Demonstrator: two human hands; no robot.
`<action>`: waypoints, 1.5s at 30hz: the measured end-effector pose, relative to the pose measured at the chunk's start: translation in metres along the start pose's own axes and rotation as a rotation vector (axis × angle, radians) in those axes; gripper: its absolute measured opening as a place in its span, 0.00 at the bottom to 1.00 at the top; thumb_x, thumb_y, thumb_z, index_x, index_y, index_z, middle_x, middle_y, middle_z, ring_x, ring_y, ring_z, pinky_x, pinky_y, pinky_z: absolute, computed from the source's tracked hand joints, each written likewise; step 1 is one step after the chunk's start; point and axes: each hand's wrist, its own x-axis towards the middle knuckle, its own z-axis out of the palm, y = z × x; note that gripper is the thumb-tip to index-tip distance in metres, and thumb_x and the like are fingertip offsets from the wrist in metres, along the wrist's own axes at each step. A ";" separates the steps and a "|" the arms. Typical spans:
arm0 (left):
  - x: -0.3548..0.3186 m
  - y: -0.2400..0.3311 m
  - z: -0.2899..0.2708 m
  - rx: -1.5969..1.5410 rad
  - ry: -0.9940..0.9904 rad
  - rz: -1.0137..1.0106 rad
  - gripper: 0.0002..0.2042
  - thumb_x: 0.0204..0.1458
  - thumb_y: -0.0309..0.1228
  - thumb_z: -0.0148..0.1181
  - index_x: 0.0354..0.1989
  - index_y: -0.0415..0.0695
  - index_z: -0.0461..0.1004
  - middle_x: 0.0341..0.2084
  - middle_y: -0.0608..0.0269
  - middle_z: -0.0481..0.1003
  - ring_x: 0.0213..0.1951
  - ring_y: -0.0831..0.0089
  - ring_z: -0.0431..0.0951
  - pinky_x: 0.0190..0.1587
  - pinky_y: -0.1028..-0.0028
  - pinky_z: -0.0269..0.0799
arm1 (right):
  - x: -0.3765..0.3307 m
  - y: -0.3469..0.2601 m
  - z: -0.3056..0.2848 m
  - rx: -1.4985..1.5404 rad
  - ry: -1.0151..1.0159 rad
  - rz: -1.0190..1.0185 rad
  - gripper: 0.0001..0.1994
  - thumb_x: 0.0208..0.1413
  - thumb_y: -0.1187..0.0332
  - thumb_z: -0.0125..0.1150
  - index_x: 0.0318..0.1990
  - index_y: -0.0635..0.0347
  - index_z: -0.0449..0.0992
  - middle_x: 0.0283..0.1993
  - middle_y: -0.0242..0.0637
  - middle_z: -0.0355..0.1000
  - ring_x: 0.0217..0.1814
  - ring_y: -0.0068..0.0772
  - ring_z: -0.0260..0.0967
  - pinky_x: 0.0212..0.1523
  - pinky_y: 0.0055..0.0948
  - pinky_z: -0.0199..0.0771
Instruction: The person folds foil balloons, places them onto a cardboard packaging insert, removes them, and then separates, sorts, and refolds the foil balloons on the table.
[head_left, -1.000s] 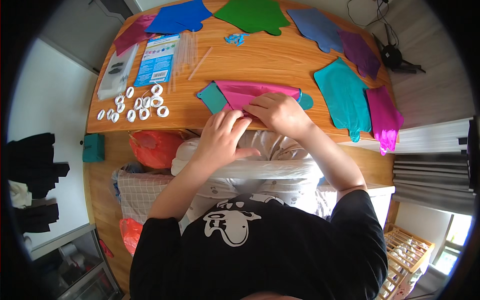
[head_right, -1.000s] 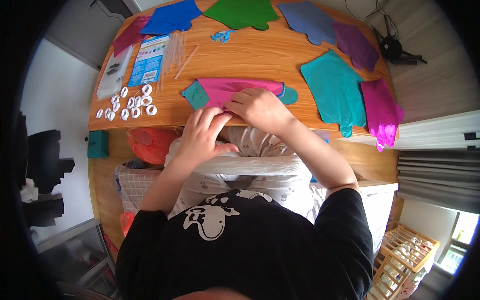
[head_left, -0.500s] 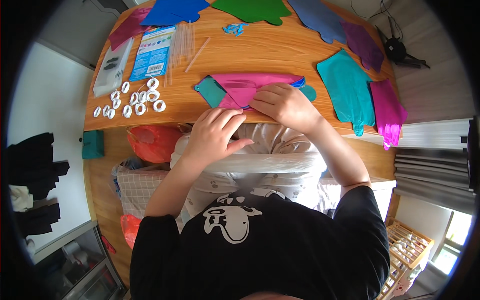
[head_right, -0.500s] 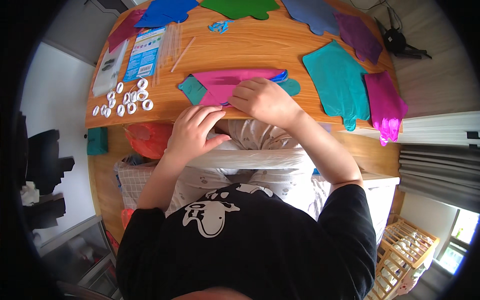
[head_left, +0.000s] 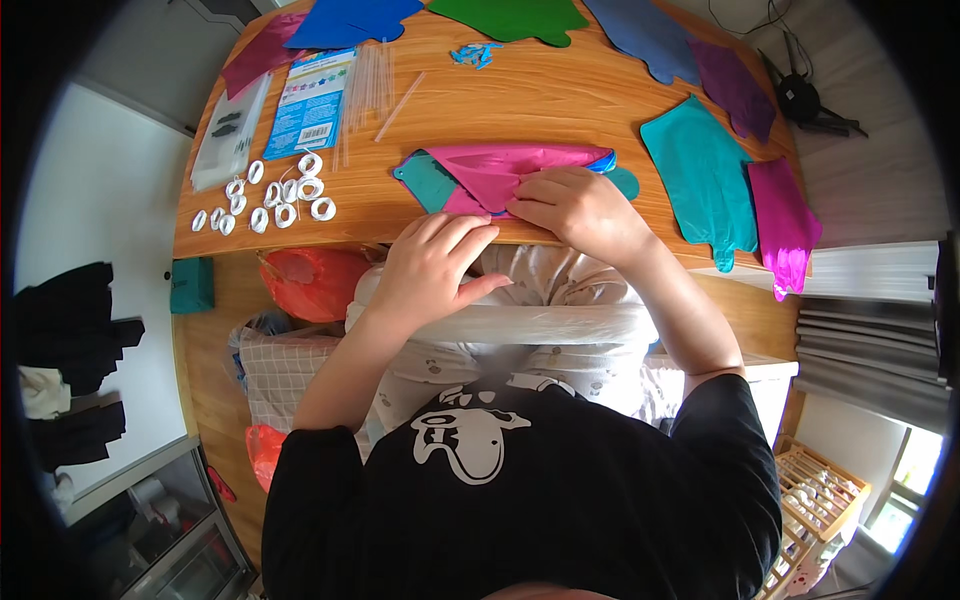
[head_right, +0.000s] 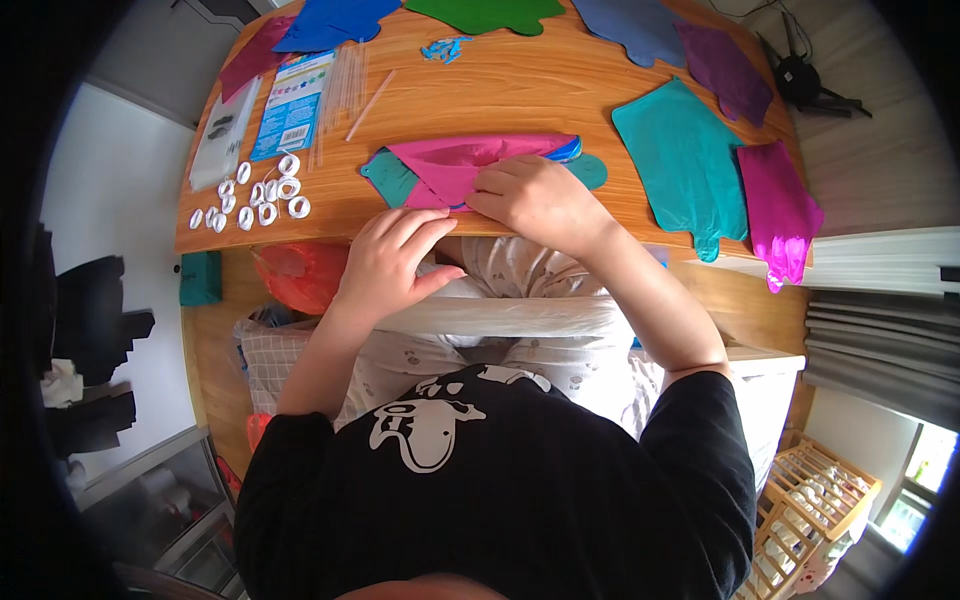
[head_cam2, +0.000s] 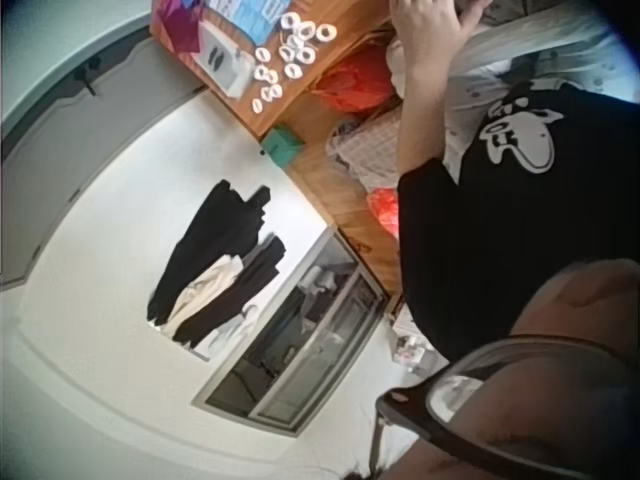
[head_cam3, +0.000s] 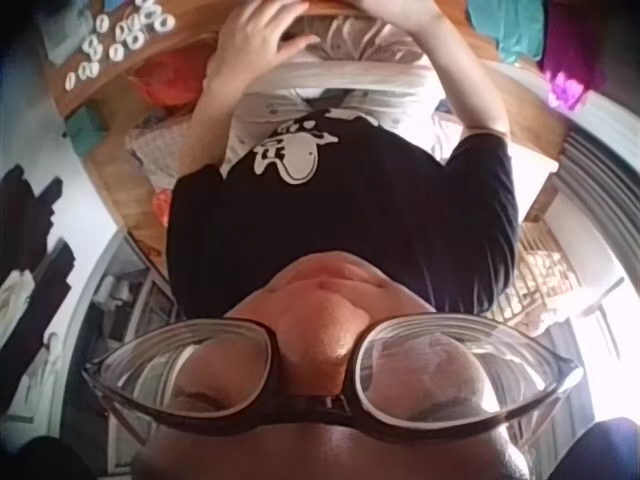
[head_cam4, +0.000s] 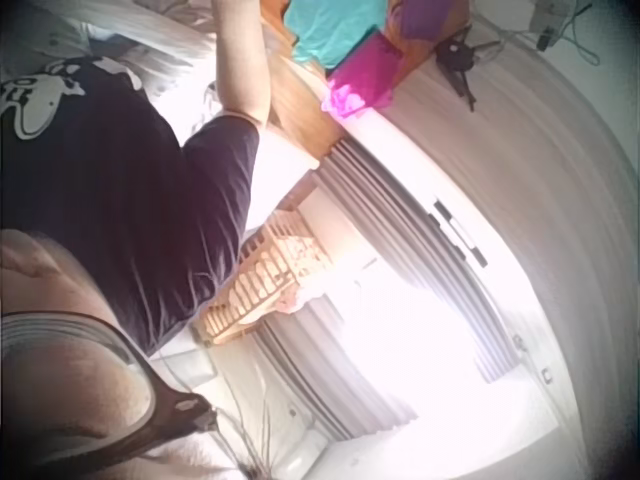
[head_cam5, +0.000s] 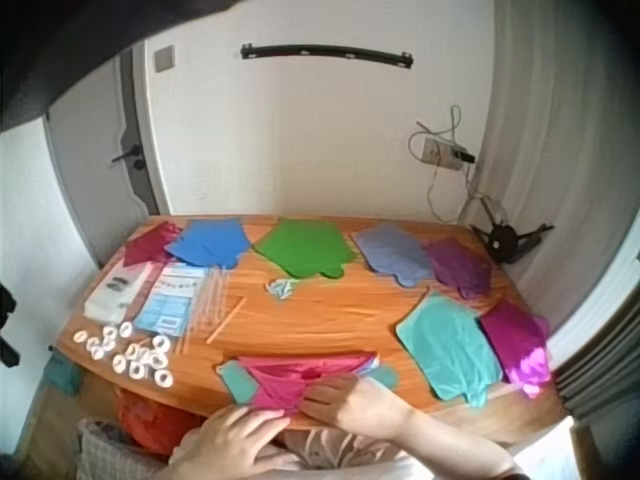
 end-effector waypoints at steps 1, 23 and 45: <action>0.000 0.000 0.000 -0.003 0.000 0.000 0.25 0.51 0.50 0.69 0.50 0.44 0.78 0.48 0.62 0.78 0.48 0.60 0.78 0.51 0.61 0.76 | 0.000 0.000 0.000 0.008 0.002 -0.004 0.11 0.46 0.68 0.62 0.38 0.60 0.78 0.38 0.36 0.74 0.40 0.40 0.76 0.41 0.37 0.78; 0.033 0.000 0.013 0.133 0.147 -0.179 0.21 0.57 0.33 0.64 0.59 0.43 0.74 0.57 0.54 0.73 0.59 0.54 0.73 0.61 0.54 0.68 | -0.004 0.000 -0.001 -0.012 -0.110 -0.004 0.13 0.45 0.70 0.63 0.41 0.59 0.82 0.44 0.35 0.79 0.48 0.41 0.78 0.49 0.37 0.80; 0.032 -0.019 0.024 0.246 -0.012 -0.200 0.26 0.63 0.40 0.55 0.68 0.42 0.66 0.69 0.51 0.64 0.73 0.54 0.59 0.74 0.43 0.46 | -0.005 0.004 -0.001 0.023 -0.105 -0.053 0.16 0.44 0.69 0.63 0.43 0.61 0.81 0.44 0.38 0.79 0.47 0.43 0.78 0.47 0.37 0.81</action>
